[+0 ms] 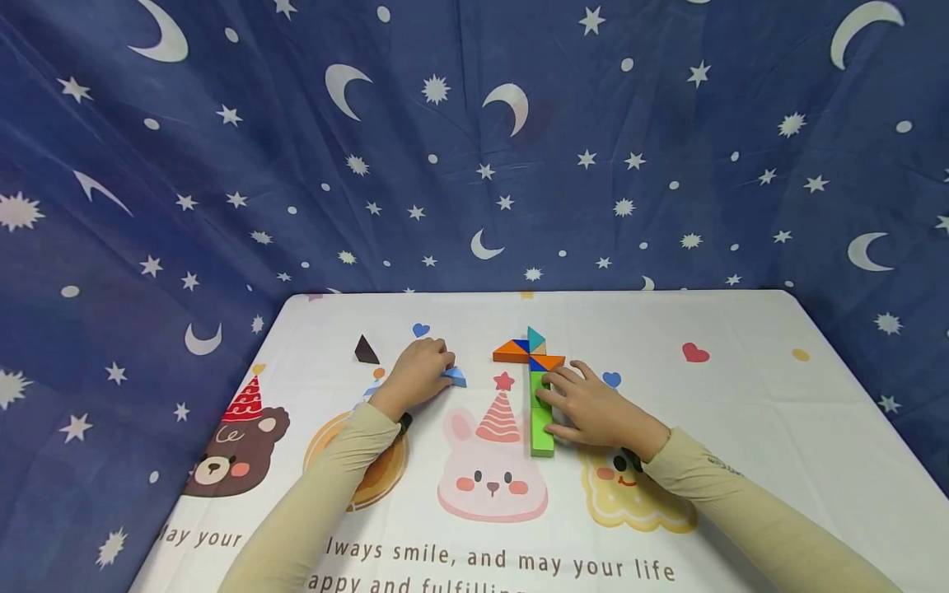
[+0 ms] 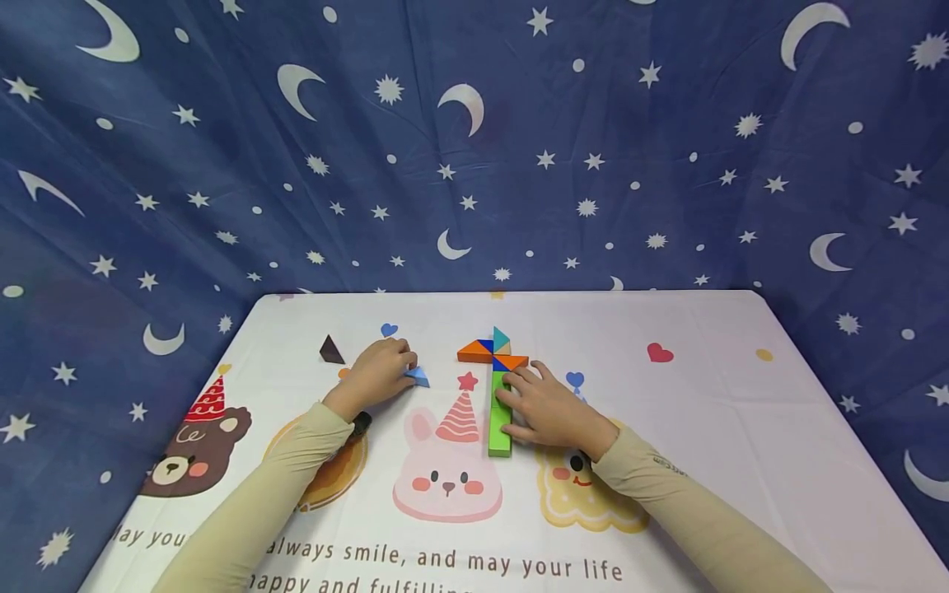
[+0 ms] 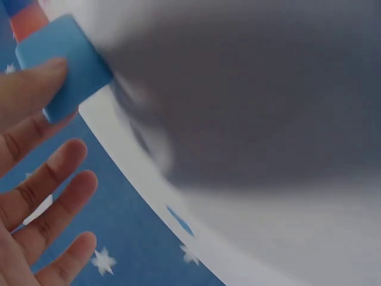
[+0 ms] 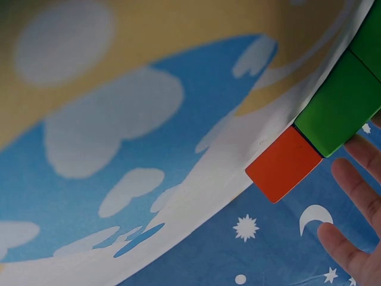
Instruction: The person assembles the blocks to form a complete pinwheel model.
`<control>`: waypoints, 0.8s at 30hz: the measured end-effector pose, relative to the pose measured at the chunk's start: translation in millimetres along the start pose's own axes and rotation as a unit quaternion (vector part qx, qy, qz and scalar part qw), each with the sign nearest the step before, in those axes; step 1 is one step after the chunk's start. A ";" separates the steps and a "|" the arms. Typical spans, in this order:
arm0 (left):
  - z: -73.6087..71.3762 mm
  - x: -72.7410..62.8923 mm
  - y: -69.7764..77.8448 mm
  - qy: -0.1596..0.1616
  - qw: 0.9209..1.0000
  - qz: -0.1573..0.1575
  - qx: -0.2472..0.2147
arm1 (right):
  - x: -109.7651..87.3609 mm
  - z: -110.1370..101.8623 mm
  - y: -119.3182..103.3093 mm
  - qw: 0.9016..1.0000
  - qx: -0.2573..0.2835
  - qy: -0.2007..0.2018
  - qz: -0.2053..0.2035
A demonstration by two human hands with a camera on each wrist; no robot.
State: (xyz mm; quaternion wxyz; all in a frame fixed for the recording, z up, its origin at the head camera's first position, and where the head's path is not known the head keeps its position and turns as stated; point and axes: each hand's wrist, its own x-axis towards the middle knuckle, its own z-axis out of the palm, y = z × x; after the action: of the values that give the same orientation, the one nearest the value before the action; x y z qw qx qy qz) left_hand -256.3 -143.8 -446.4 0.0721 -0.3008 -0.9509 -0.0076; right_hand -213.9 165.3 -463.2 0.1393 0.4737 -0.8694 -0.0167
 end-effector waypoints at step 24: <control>10.2 49.7 64.4 -0.019 0.995 -0.017 0.098 | 0.3 -3.4 -1.5 1.000 0.004 -0.002 0.002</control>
State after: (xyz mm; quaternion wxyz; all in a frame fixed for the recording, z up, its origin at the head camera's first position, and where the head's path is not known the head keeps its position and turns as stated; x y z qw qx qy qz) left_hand -261.0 -62.1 -451.3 0.0832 -0.2762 -0.9533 0.0900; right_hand -212.0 164.5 -460.1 0.1359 0.4723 -0.8708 -0.0141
